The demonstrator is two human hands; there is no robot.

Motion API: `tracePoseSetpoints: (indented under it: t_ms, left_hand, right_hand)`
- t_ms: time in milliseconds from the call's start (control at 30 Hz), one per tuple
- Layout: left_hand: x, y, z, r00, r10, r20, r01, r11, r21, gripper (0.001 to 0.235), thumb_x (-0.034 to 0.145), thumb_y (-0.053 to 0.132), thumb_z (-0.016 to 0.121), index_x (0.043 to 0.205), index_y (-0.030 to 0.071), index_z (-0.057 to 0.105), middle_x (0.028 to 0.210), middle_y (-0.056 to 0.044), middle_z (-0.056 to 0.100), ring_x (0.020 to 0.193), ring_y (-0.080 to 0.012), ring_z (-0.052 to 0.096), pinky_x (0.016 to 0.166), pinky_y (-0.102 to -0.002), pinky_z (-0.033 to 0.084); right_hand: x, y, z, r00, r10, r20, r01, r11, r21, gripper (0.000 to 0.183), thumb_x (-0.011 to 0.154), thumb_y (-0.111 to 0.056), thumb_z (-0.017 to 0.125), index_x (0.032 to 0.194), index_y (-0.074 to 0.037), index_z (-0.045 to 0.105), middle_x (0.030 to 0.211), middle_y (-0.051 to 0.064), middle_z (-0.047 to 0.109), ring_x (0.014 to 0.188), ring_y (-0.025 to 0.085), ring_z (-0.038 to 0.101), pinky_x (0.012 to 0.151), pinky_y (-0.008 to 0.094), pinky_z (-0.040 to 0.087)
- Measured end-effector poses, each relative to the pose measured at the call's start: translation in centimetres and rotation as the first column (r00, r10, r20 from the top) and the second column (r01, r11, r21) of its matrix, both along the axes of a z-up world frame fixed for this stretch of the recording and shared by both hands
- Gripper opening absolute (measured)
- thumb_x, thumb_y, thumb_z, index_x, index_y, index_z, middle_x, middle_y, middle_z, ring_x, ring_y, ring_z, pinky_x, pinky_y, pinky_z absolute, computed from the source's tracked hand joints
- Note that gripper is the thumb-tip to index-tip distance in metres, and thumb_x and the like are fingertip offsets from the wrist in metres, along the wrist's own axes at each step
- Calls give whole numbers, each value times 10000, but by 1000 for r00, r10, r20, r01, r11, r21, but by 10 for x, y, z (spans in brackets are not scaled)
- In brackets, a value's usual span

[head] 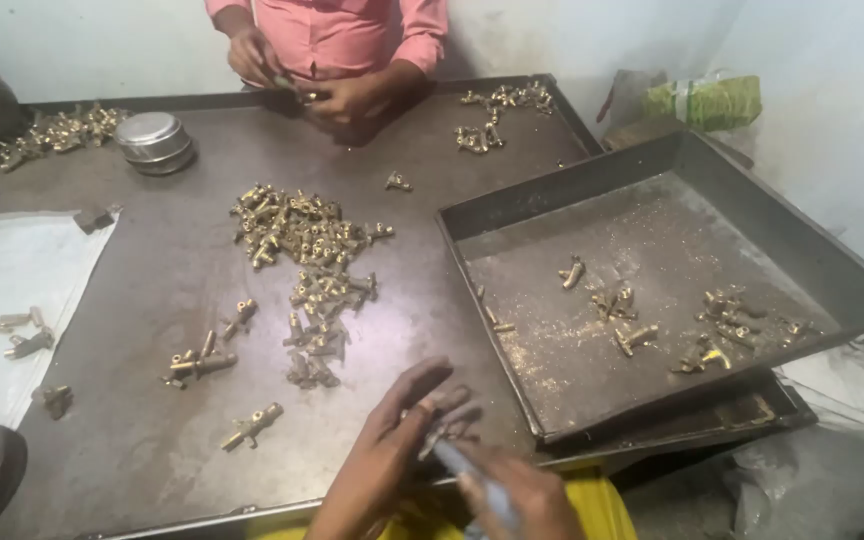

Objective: Cleaning and inspecting small brass valve components using a cloth at a workbench.

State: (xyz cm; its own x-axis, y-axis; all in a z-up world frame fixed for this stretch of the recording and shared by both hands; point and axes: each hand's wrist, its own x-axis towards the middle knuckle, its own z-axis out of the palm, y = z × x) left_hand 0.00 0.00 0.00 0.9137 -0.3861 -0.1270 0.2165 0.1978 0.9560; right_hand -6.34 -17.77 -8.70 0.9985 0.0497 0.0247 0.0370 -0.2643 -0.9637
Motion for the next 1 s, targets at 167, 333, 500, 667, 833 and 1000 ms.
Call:
tracePoseSetpoints:
  t_ms: [167, 333, 500, 667, 833, 1000]
  left_hand:
    - [-11, 5, -3, 997, 79, -16, -81, 976, -201, 580, 950, 200, 490, 1520, 112, 428, 1584, -134, 451, 1396, -348, 551, 1090, -486, 495]
    - [-20, 18, -51, 910, 380, 164, -368, 924, -102, 550, 988, 121, 452, 1535, 91, 405, 1583, -195, 496, 1420, -349, 541, 1149, -494, 443]
    - [-21, 18, -45, 692, -49, 721, -324, 871, 370, 725, 737, -165, 451, 1425, 36, 556, 1605, -204, 439, 1470, -383, 450, 1205, -489, 303]
    - [14, -15, 14, 650, 52, 758, -439, 840, 319, 528, 837, -123, 502, 1299, 87, 651, 1484, -158, 582, 1352, -335, 576, 1094, -408, 452]
    - [106, -74, 26, 751, -149, 644, -374, 707, 600, 461, 798, -10, 632, 1216, 166, 714, 1055, -142, 750, 1009, -329, 711, 895, -436, 559]
    - [232, -150, -52, 407, -595, 693, -595, 403, 695, 185, 805, 12, 653, 926, 66, 782, 969, -202, 737, 950, -379, 719, 800, -477, 583]
  right_hand:
    - [-5, -27, -45, 998, 18, 52, -17, 999, -30, 449, 999, -389, 645, 1285, -50, 708, 933, 108, 708, 856, 171, 698, 729, 330, 539]
    - [-9, -52, 7, 902, 156, -402, -17, 945, 327, 532, 896, -380, 675, 1326, -66, 687, 730, 140, 714, 584, 179, 641, 546, 335, 543]
    - [14, -54, 88, 880, -462, -112, 468, 883, 37, 483, 822, -246, 782, 1270, -97, 682, 845, 103, 773, 628, 161, 704, 519, 341, 543]
    - [62, -108, 101, 712, -298, 636, 611, 710, -350, 455, 919, -170, 722, 1358, -68, 664, 1017, 164, 745, 800, 216, 721, 681, 362, 564]
    - [81, -120, 89, 710, -264, 653, 643, 621, -448, 427, 910, -118, 744, 1321, -24, 676, 1080, 221, 735, 890, 330, 729, 736, 416, 571]
    - [80, -115, 91, 692, -330, 642, 658, 655, -372, 428, 919, -137, 734, 1320, -7, 660, 1139, 226, 729, 925, 318, 748, 760, 414, 596]
